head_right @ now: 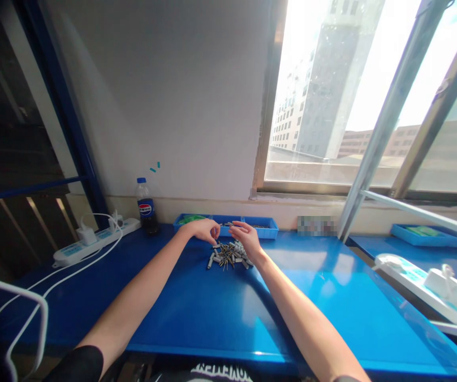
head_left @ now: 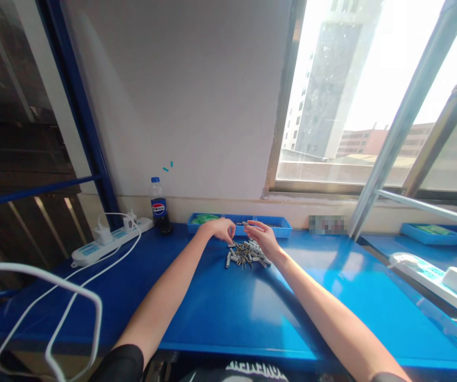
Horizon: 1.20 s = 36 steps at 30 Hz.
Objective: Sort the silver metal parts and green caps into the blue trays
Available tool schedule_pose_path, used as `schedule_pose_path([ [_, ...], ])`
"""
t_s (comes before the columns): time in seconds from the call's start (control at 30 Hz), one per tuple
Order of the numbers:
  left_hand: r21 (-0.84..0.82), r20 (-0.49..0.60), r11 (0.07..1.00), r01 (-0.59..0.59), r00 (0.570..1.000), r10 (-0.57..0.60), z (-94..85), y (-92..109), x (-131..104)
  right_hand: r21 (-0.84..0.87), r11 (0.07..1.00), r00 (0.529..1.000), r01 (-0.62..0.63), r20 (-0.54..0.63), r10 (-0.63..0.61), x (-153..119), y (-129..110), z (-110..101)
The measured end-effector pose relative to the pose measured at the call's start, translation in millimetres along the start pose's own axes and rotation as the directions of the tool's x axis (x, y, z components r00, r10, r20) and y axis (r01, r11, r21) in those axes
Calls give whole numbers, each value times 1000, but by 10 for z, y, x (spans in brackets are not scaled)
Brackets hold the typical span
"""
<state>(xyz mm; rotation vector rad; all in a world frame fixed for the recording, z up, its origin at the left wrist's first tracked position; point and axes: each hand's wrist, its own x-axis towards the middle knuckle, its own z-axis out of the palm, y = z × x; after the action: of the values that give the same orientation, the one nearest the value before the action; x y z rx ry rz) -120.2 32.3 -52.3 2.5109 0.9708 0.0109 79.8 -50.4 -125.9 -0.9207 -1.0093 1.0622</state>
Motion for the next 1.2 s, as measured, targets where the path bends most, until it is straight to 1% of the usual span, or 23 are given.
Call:
schedule_pose_path([
  [0.07, 11, 98, 998, 55, 994, -56, 47, -15, 25, 16, 1000, 1000, 17, -3, -17, 1, -4, 10],
  [0.13, 52, 114, 995, 80, 990, -85, 106, -19, 63, 24, 1000, 1000, 19, 0, -19, -6, -8, 5],
  [0.23, 119, 78, 990, 73, 994, -83, 184, -16, 115, 9, 1000, 1000, 13, 4, -13, -14, -10, -30],
  [0.47, 145, -12, 988, 52, 999, -51, 244, -23, 148, -25, 999, 999, -28, -38, 27, 2, -30, -127],
  [0.67, 168, -23, 985, 43, 999, -39, 275, -8, 157, -31, 998, 997, -56, -47, 54, 11, -21, -160],
  [0.8, 176, -16, 984, 29, 1000, -27, 218, 23, 98, -50, 997, 997, -58, -46, 56, -13, -28, -142],
  [0.9, 111, -41, 994, -10, 999, 15, 129, 39, 34, -80, 996, 998, -41, -40, 38, -38, -49, -115],
  [0.97, 13, -103, 998, -66, 992, 67, 73, 41, 5, -111, 994, 999, -21, -29, 18, -50, -61, -98],
  [1.1, -177, -228, 960, -217, 958, 175, 18, 39, -11, -152, 988, 1000, -11, 21, 14, -62, -66, -72],
  [1.2, -209, -300, 942, -264, 934, 196, 13, 49, -9, -168, 985, 996, -27, 75, 40, -77, -53, -51],
])
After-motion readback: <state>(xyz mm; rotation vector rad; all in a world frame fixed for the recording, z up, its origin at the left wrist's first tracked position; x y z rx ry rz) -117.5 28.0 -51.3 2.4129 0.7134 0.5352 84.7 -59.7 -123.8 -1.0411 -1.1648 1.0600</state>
